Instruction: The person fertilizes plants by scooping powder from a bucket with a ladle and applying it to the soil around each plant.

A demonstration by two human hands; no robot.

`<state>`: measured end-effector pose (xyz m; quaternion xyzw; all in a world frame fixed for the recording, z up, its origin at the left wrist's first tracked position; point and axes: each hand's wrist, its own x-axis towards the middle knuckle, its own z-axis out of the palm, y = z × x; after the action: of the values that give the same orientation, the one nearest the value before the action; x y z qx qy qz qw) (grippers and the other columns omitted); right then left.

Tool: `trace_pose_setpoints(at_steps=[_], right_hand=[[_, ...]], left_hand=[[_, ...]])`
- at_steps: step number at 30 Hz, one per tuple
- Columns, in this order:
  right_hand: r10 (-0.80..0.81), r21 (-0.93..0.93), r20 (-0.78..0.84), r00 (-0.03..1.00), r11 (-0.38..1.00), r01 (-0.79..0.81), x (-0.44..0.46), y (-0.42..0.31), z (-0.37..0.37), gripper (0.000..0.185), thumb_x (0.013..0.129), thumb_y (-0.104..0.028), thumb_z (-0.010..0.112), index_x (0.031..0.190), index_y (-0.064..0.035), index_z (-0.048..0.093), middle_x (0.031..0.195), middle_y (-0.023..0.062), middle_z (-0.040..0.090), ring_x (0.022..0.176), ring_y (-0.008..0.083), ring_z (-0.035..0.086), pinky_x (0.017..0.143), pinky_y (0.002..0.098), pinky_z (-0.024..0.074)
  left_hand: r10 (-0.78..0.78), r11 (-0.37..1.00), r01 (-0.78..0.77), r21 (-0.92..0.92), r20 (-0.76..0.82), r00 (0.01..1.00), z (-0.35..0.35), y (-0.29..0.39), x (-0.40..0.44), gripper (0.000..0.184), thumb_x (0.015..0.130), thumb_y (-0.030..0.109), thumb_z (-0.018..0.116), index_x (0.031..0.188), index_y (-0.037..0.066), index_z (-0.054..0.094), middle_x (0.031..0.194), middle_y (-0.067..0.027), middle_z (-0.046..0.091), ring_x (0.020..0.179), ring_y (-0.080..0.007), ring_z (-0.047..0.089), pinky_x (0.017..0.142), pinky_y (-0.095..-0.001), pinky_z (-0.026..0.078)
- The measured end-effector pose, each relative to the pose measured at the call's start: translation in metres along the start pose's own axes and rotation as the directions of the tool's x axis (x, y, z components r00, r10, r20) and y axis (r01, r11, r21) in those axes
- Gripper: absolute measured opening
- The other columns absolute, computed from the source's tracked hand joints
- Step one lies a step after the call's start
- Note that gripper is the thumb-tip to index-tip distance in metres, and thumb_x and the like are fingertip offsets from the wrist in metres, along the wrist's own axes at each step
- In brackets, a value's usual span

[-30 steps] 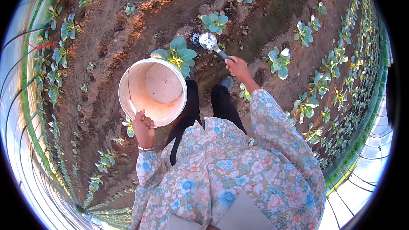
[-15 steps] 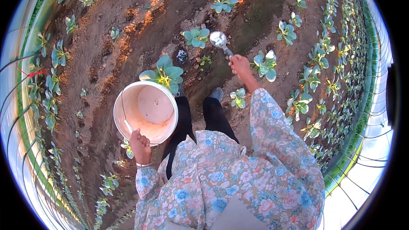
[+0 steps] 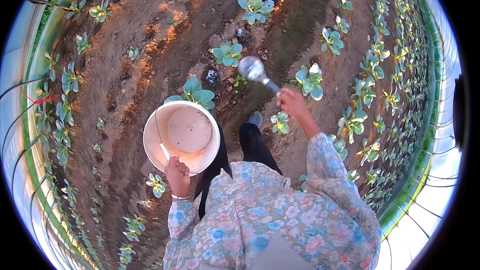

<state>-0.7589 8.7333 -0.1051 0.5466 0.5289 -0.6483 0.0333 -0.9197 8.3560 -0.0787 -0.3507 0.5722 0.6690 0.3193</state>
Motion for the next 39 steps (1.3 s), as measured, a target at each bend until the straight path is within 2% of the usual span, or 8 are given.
trace_pose_setpoints(at_steps=[6, 8, 10, 13, 14, 23, 31, 39], right_hand=[[0.135, -0.369, 0.468, 0.873, 0.928, 0.054, -0.069, 0.0, 0.075, 0.025, 0.084, -0.028, 0.057, 0.089, -0.0044, 0.062, 0.066, 0.0011, 0.059, 0.052, 0.0071, 0.052, 0.045, 0.0242, 0.0418], [-0.102, -0.46, 0.577, 0.81, 0.779, 0.426, -0.049, 0.043, 0.123, 0.031, 0.081, -0.028, 0.055, 0.09, 0.0012, 0.062, 0.074, 0.0183, 0.062, 0.067, 0.0344, 0.062, 0.064, 0.0414, 0.0491], [-0.141, -0.582, 0.553, 0.821, 0.641, 0.502, -0.024, 0.078, 0.172, 0.038, 0.076, -0.025, 0.054, 0.087, 0.0108, 0.06, 0.085, 0.0319, 0.059, 0.083, 0.0413, 0.061, 0.078, 0.0446, 0.0471], [-0.077, -0.685, 0.474, 0.877, 0.594, 0.422, 0.015, 0.103, 0.213, 0.031, 0.075, -0.022, 0.055, 0.085, 0.0071, 0.061, 0.082, 0.029, 0.061, 0.08, 0.0409, 0.061, 0.071, 0.0438, 0.0498], [-0.205, -0.667, 0.542, 0.815, 0.485, 0.566, 0.016, 0.098, 0.211, 0.03, 0.076, -0.022, 0.055, 0.083, 0.0066, 0.062, 0.081, 0.0279, 0.061, 0.077, 0.0402, 0.061, 0.069, 0.0434, 0.0505], [-0.179, -0.667, 0.04, 0.983, 0.728, 0.16, 0.071, 0.145, 0.2, 0.028, 0.077, -0.018, 0.054, 0.09, 0.0061, 0.06, 0.081, 0.0269, 0.062, 0.079, 0.0396, 0.062, 0.072, 0.0434, 0.0501], [-0.238, -0.558, 0.035, 0.971, 0.801, 0.216, 0.071, 0.151, 0.186, 0.029, 0.079, -0.026, 0.057, 0.082, 0.0029, 0.06, 0.074, 0.0232, 0.061, 0.074, 0.0387, 0.06, 0.068, 0.0429, 0.0467], [-0.167, -0.459, 0.008, 0.986, 0.875, 0.152, 0.014, 0.126, 0.125, 0.03, 0.079, -0.027, 0.057, 0.085, 0.0018, 0.063, 0.074, 0.0225, 0.062, 0.072, 0.0371, 0.062, 0.068, 0.042, 0.0474]], left_hand=[[-0.03, 0.989, 0.021, 0.146, 0.064, 0.997, 0.035, -0.009, -0.008, 0.024, 0.082, 0.012, 0.055, 0.066, 0.013, 0.037, 0.046, 0.0061, 0.026, 0.036, -0.0062, 0.024, 0.036, -0.024, 0.022], [-0.023, 0.976, 0.0, 0.219, 0.103, 0.994, 0.048, -0.012, -0.018, 0.022, 0.082, 0.011, 0.055, 0.068, 0.012, 0.038, 0.046, 0.0067, 0.027, 0.036, -0.005, 0.025, 0.036, -0.023, 0.021], [-0.042, 0.966, 0.0, 0.258, 0.157, 0.987, 0.053, -0.015, -0.025, 0.007, 0.081, 0.009, 0.056, 0.078, 0.004, 0.053, 0.051, 0.0079, 0.033, 0.04, -0.0029, 0.03, 0.037, -0.021, 0.023], [-0.005, 0.919, -0.071, 0.389, 0.192, 0.981, 0.065, -0.02, -0.038, 0.009, 0.08, 0.01, 0.058, 0.082, 0.002, 0.057, 0.053, 0.0092, 0.035, 0.045, -0.0021, 0.029, 0.04, -0.0209, 0.023], [0.002, 0.895, -0.093, 0.437, 0.204, 0.979, 0.065, -0.022, -0.045, 0.009, 0.079, 0.011, 0.059, 0.081, 0.002, 0.058, 0.054, 0.0091, 0.036, 0.047, -0.002, 0.03, 0.041, -0.021, 0.024], [-0.065, 0.64, -0.272, 0.719, 0.403, 0.913, 0.105, -0.006, -0.099, 0.02, 0.078, 0.017, 0.063, 0.081, -0.002, 0.06, 0.058, 0.006, 0.044, 0.056, -0.0014, 0.037, 0.047, -0.0221, 0.034], [-0.011, 0.538, -0.398, 0.743, 0.478, 0.878, 0.125, -0.004, -0.106, 0.024, 0.077, 0.021, 0.063, 0.084, -0.002, 0.061, 0.054, -0.001, 0.046, 0.055, -0.0043, 0.04, 0.049, -0.0252, 0.036], [-0.049, 0.734, -0.2, 0.649, 0.344, 0.938, 0.136, -0.039, -0.054, 0.02, 0.077, 0.019, 0.062, 0.083, -0.001, 0.064, 0.057, 0.0032, 0.05, 0.055, -0.0034, 0.041, 0.047, -0.0244, 0.034]])
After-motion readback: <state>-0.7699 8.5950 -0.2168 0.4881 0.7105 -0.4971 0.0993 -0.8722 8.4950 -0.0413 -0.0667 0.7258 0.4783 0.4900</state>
